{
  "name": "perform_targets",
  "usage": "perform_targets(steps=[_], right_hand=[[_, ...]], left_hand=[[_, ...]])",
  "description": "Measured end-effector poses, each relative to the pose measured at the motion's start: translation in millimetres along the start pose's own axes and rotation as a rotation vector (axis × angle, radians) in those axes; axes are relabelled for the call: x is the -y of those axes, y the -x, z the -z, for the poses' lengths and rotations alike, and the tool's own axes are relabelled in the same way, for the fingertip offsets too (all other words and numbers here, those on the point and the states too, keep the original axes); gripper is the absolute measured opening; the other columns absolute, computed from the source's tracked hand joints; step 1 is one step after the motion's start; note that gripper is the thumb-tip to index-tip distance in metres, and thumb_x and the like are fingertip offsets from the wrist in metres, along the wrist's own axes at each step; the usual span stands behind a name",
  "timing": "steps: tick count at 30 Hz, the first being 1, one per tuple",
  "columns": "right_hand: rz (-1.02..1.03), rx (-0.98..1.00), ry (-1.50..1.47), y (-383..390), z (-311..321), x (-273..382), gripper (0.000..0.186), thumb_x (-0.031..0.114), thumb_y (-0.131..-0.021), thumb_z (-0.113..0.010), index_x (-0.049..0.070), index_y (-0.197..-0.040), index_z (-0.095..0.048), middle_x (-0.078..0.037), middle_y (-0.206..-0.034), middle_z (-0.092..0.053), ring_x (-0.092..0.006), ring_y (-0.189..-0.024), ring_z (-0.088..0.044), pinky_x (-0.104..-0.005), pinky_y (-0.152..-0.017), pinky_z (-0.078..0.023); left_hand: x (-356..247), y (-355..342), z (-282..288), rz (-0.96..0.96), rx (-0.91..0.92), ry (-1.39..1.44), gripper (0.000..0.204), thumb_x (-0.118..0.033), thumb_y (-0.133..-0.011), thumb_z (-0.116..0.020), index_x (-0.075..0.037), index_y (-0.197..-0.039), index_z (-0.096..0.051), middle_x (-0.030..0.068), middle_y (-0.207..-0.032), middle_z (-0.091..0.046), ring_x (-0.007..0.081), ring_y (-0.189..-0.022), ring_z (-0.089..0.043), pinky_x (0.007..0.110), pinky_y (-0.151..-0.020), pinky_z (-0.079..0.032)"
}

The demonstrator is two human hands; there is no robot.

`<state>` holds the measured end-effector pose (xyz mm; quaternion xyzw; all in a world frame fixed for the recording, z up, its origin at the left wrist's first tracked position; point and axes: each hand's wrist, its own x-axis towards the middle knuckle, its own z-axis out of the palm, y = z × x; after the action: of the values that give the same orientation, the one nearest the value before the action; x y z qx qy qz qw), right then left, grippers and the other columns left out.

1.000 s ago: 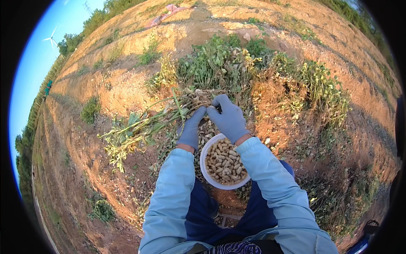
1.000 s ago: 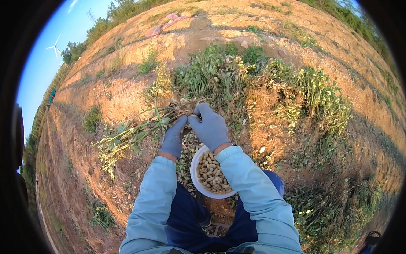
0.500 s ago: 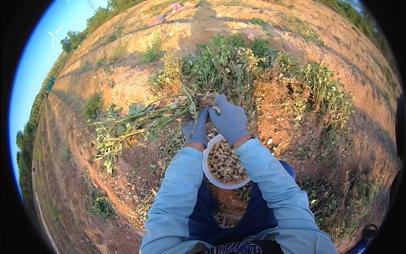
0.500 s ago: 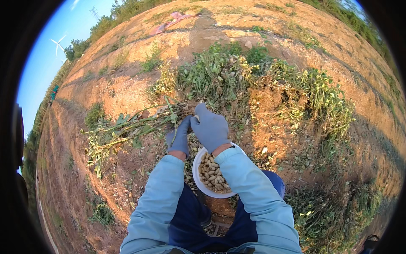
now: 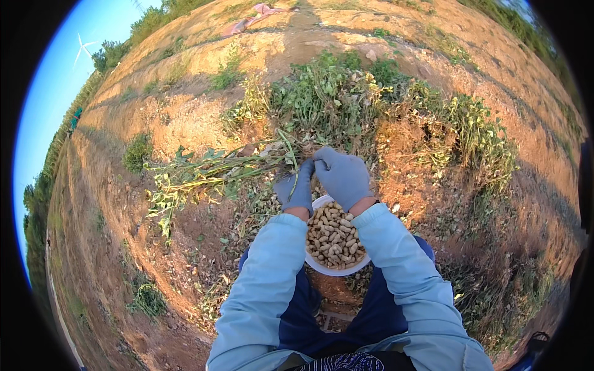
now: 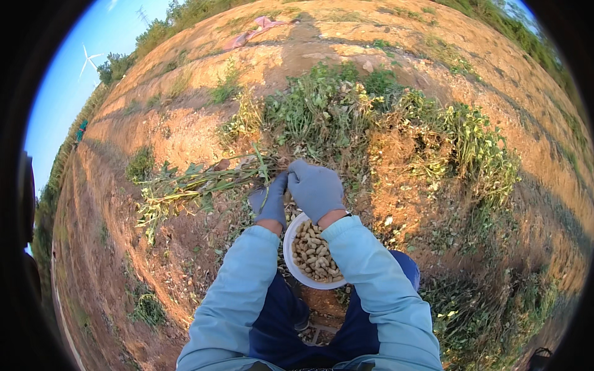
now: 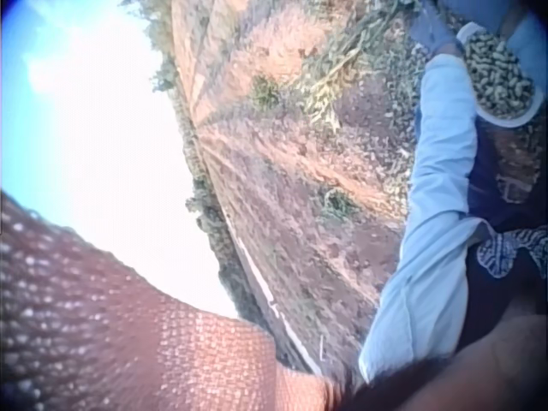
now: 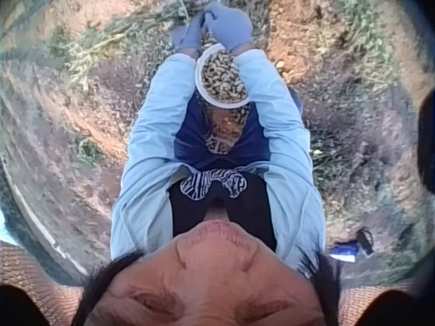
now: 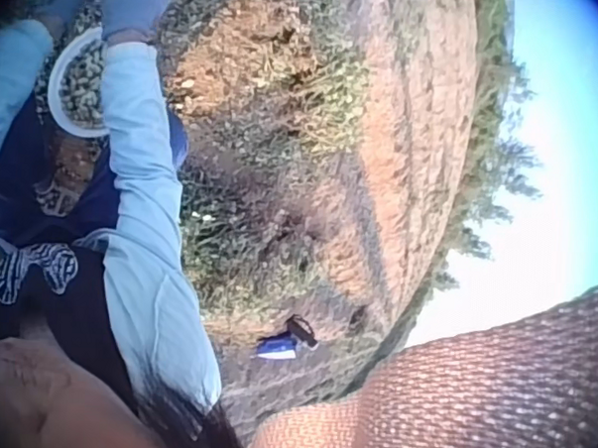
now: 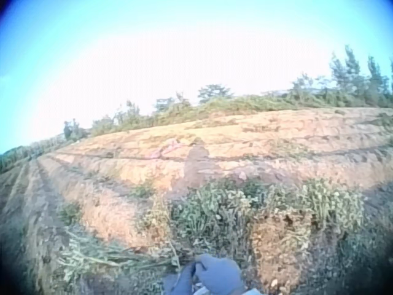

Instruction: The person sits on the ground in a field and repeatedly pulls peanuts from uprooted peanut plants, placing them into a white bowl held between their legs. The person discards the plant stems and continues collecting peanuts until the bowl is nearly full.

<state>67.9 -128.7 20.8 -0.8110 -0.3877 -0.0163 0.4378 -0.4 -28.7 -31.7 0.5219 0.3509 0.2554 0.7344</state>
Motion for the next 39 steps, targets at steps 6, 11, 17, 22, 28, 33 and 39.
perform_targets(steps=[6, 11, 17, 22, 28, 33, 39], right_hand=[[0.089, -0.031, -0.100, 22, -3, 13, 0.016, 0.026, -0.081, -0.061, 0.015, -0.092, -0.058, -0.011, -0.067, -0.064, -0.0320, -0.062, -0.063, -0.0439, -0.055, -0.049], [0.096, 0.413, 0.086, 25, 7, -10, 0.024, 0.035, -0.084, -0.060, 0.015, -0.098, -0.060, -0.012, -0.073, -0.064, -0.0312, -0.073, -0.064, -0.0436, -0.066, -0.050], [-0.052, 0.154, 0.038, 15, 10, -7, 0.045, 0.048, -0.082, -0.061, 0.011, -0.107, -0.061, -0.013, -0.089, -0.066, -0.0310, -0.085, -0.064, -0.0413, -0.076, -0.050], [-0.168, 0.066, -0.315, 2, -11, -4, 0.038, 0.041, -0.080, -0.066, 0.008, -0.098, -0.062, -0.012, -0.079, -0.065, -0.0308, -0.074, -0.062, -0.0387, -0.066, -0.049], [-0.042, 0.315, -0.211, 3, -2, 0, 0.037, 0.043, -0.079, -0.065, 0.008, -0.088, -0.066, -0.012, -0.075, -0.065, -0.0306, -0.074, -0.063, -0.0405, -0.067, -0.048], [0.096, 0.742, 0.141, 9, 16, 5, 0.035, 0.043, -0.079, -0.062, 0.010, -0.088, -0.067, -0.012, -0.083, -0.065, -0.0308, -0.081, -0.063, -0.0424, -0.072, -0.048], [0.056, 0.066, 0.062, 13, 12, -15, 0.026, 0.034, -0.080, -0.064, 0.013, -0.094, -0.064, -0.011, -0.091, -0.060, -0.0308, -0.078, -0.062, -0.0421, -0.067, -0.049]], left_hand=[[-50, 15, -11, 0.131, -0.374, 0.223, 0.021, -0.018, -0.081, -0.069, -0.002, -0.090, -0.059, 0.0073, -0.080, -0.060, 0.0165, -0.070, -0.060, 0.034, -0.060, -0.052], [-44, -7, 19, 0.074, -0.157, 0.487, 0.021, -0.024, -0.088, -0.065, -0.004, -0.093, -0.060, 0.0069, -0.083, -0.060, 0.0184, -0.078, -0.060, 0.035, -0.072, -0.056], [-39, -7, 23, 0.067, 0.052, 0.424, 0.023, -0.026, -0.089, -0.063, -0.005, -0.098, -0.060, 0.0071, -0.093, -0.060, 0.0195, -0.086, -0.060, 0.037, -0.083, -0.054], [-36, 1, 10, 0.166, 0.083, 0.283, 0.024, -0.026, -0.088, -0.064, -0.006, -0.101, -0.059, 0.0076, -0.096, -0.061, 0.0186, -0.085, -0.059, 0.036, -0.082, -0.053], [-37, -3, 11, 0.221, 0.026, 0.331, 0.022, -0.028, -0.090, -0.061, -0.007, -0.087, -0.059, 0.0042, -0.083, -0.060, 0.0191, -0.075, -0.058, 0.035, -0.075, -0.053], [-38, -7, 25, 0.142, 0.018, 0.320, 0.030, -0.038, -0.086, -0.064, -0.010, -0.076, -0.060, 0.0042, -0.078, -0.062, 0.0194, -0.075, -0.062, 0.035, -0.068, -0.051], [-52, 4, 22, 0.233, 0.104, 0.357, 0.028, -0.034, -0.089, -0.059, -0.009, -0.077, -0.059, 0.0053, -0.071, -0.061, 0.0193, -0.069, -0.059, 0.032, -0.060, -0.049]])
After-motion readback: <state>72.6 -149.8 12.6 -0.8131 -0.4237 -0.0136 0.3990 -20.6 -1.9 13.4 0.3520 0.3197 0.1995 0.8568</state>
